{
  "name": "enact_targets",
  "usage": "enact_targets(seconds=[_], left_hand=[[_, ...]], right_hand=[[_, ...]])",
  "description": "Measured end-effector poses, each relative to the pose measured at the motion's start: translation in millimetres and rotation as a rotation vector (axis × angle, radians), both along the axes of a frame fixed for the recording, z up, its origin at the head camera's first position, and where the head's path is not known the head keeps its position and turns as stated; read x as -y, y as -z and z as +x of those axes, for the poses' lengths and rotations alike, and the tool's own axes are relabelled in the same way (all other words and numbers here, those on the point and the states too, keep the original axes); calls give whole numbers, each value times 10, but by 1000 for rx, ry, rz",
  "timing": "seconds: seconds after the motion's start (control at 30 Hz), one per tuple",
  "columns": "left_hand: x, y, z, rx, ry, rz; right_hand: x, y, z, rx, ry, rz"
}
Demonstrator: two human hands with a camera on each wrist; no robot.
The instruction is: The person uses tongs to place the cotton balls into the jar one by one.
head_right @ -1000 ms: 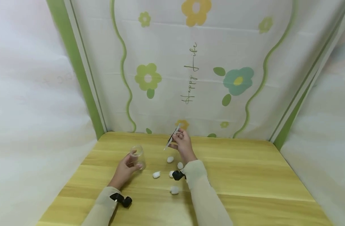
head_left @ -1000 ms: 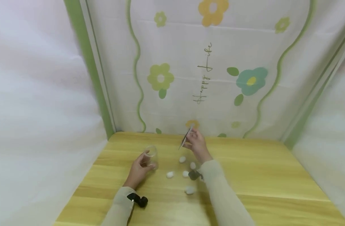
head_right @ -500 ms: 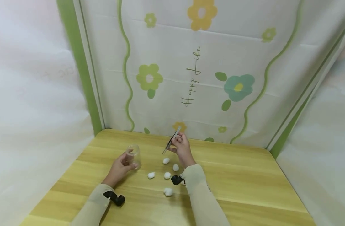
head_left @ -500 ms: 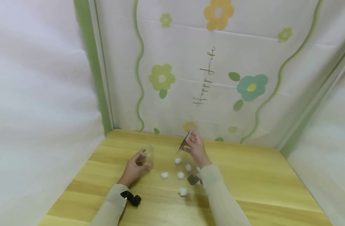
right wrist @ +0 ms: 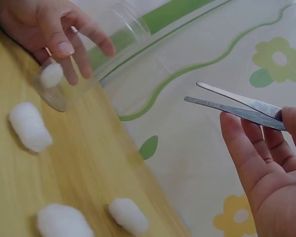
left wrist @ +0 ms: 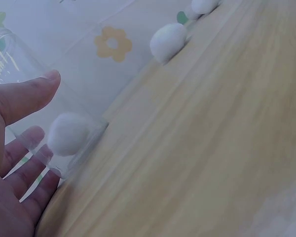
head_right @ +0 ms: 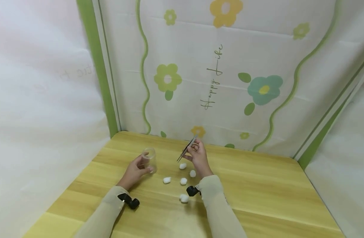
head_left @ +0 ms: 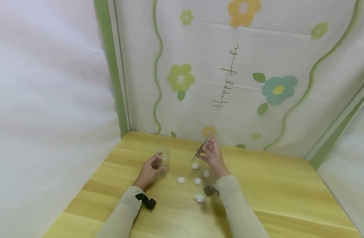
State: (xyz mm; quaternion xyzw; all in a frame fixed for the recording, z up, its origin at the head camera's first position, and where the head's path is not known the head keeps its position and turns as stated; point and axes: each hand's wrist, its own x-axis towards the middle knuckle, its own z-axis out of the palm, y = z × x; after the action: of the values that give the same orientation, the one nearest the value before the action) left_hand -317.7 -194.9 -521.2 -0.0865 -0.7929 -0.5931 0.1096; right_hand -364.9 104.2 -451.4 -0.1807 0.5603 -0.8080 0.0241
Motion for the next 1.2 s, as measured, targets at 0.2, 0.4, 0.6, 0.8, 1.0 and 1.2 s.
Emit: enact_targets(seconds=[0.2,0.4,0.6,0.8,1.0,1.2], left_hand=[[-11,-62,-73,-1,-2,-21],[-75,-116,-157,-20,46,-26],[-111,-103,-148,-7,55,-34],[-95,-64,-101,-5,46,-27],[-77,-65,-68,1,30,-8],[-68,-101,20,21,1,-16]], right_hand=[[9,-7,13,-3,-18,-3],[13,-1,7,-12,-25,13],[21,66,39,-40,-51,63],[52,156,65,-45,-65,64],[46,191,74,-39,-60,33],[82,250,142,-10,-39,77]])
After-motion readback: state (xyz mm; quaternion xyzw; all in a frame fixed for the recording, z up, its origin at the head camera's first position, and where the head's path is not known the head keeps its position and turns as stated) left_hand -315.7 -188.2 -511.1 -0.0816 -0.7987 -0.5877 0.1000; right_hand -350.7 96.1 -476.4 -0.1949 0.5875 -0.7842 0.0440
